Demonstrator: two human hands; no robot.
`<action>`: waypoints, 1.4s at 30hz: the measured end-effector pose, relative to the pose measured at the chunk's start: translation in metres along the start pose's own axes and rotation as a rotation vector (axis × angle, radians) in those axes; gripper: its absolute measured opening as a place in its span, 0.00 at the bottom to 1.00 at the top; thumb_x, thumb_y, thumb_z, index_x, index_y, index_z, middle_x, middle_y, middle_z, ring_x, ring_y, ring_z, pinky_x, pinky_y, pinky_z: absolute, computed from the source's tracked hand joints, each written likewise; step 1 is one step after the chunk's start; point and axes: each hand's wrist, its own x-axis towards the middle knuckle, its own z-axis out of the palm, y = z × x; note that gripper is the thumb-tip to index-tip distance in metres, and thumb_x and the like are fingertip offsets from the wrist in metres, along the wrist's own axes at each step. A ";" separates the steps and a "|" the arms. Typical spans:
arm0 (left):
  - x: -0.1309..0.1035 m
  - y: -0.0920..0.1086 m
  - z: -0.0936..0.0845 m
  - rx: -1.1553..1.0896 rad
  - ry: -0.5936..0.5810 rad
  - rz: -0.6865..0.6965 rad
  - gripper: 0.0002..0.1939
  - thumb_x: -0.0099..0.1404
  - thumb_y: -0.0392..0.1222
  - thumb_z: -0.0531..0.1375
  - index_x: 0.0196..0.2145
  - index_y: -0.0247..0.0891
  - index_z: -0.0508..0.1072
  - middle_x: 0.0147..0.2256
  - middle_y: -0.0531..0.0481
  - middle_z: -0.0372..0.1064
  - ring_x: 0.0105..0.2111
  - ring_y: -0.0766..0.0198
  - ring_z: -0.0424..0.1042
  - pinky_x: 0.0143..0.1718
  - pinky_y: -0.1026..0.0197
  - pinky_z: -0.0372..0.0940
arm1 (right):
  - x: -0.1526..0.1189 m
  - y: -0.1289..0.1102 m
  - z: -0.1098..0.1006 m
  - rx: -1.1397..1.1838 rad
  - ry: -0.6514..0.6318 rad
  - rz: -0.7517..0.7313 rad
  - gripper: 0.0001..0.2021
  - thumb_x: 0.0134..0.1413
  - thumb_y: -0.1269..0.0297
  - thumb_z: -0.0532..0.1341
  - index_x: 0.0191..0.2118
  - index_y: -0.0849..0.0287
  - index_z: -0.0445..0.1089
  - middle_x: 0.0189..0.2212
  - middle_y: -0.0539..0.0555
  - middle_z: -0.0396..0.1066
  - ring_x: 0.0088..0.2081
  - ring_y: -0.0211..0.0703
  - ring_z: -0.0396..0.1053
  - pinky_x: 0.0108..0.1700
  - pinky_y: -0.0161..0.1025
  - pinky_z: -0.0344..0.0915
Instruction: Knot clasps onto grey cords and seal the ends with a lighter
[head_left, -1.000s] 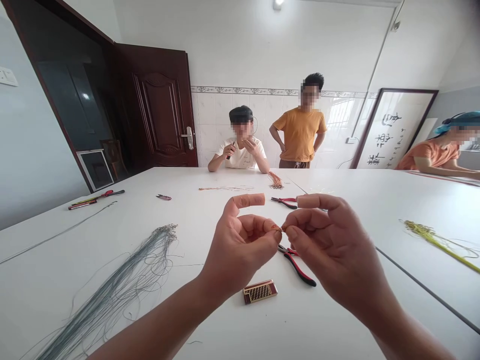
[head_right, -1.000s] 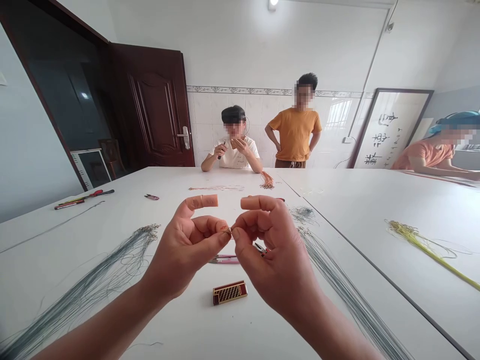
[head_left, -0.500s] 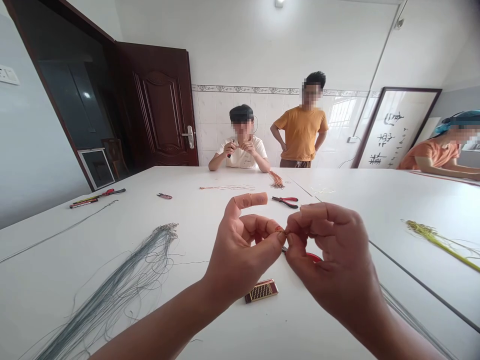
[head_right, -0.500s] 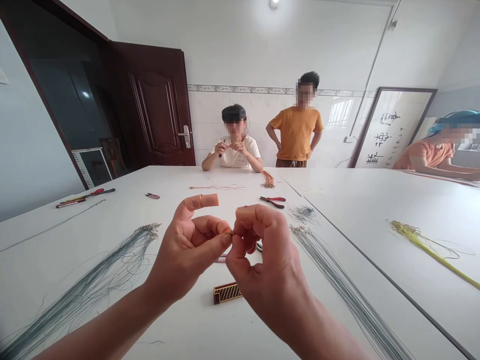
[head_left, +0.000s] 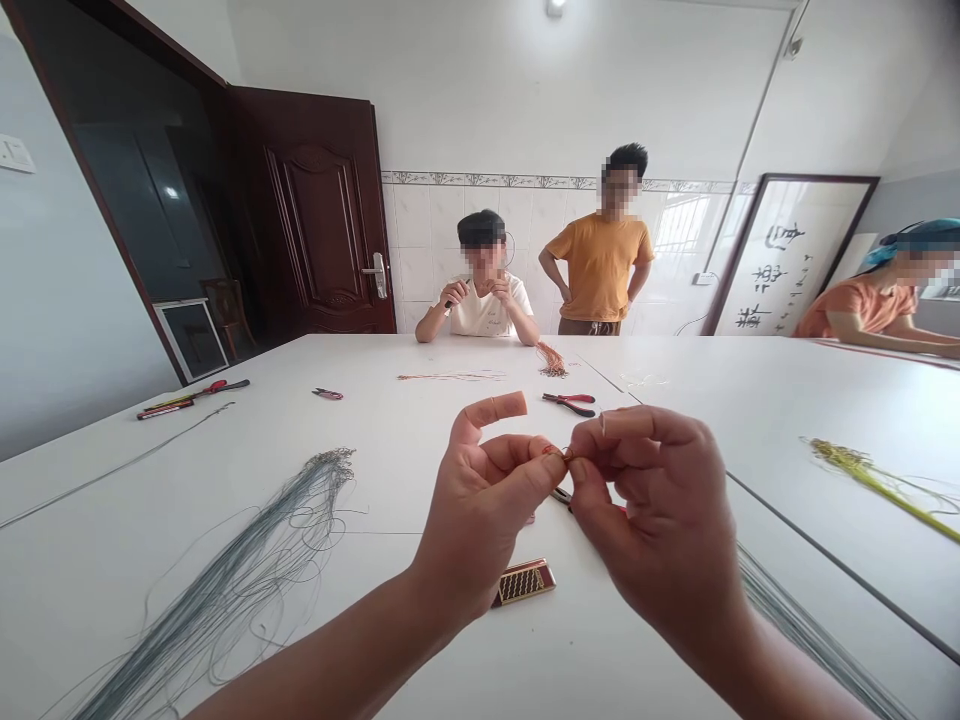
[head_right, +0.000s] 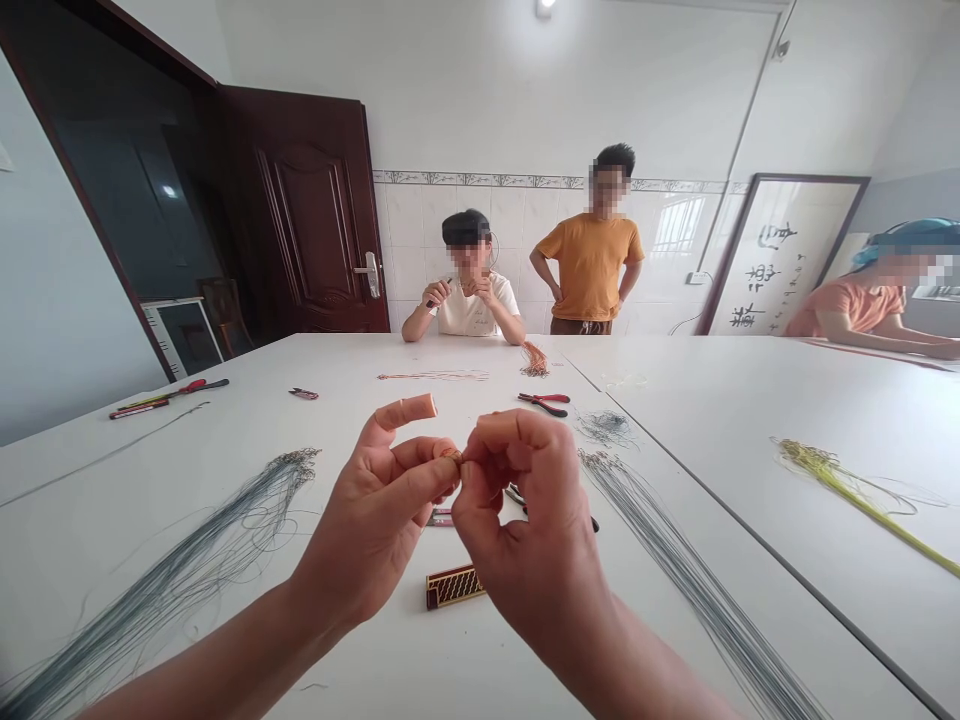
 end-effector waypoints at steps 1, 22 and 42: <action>0.000 0.000 0.000 -0.009 0.004 -0.008 0.20 0.57 0.36 0.63 0.45 0.47 0.61 0.26 0.59 0.68 0.27 0.75 0.63 0.30 0.70 0.59 | 0.000 0.000 0.000 -0.015 0.000 0.005 0.12 0.50 0.77 0.55 0.38 0.54 0.56 0.29 0.49 0.63 0.28 0.39 0.66 0.29 0.41 0.66; 0.002 -0.009 -0.001 0.303 0.040 0.236 0.22 0.56 0.36 0.63 0.46 0.44 0.58 0.27 0.56 0.68 0.31 0.67 0.69 0.35 0.61 0.63 | 0.005 0.000 -0.013 -0.064 -0.087 0.133 0.12 0.51 0.72 0.58 0.41 0.52 0.58 0.28 0.48 0.67 0.30 0.41 0.69 0.30 0.38 0.68; 0.005 -0.013 0.000 0.378 0.183 0.427 0.22 0.50 0.30 0.60 0.43 0.43 0.61 0.25 0.58 0.65 0.28 0.68 0.66 0.35 0.60 0.62 | 0.002 0.008 -0.009 -0.003 -0.162 0.179 0.15 0.54 0.70 0.57 0.47 0.50 0.57 0.32 0.49 0.71 0.33 0.40 0.70 0.35 0.41 0.69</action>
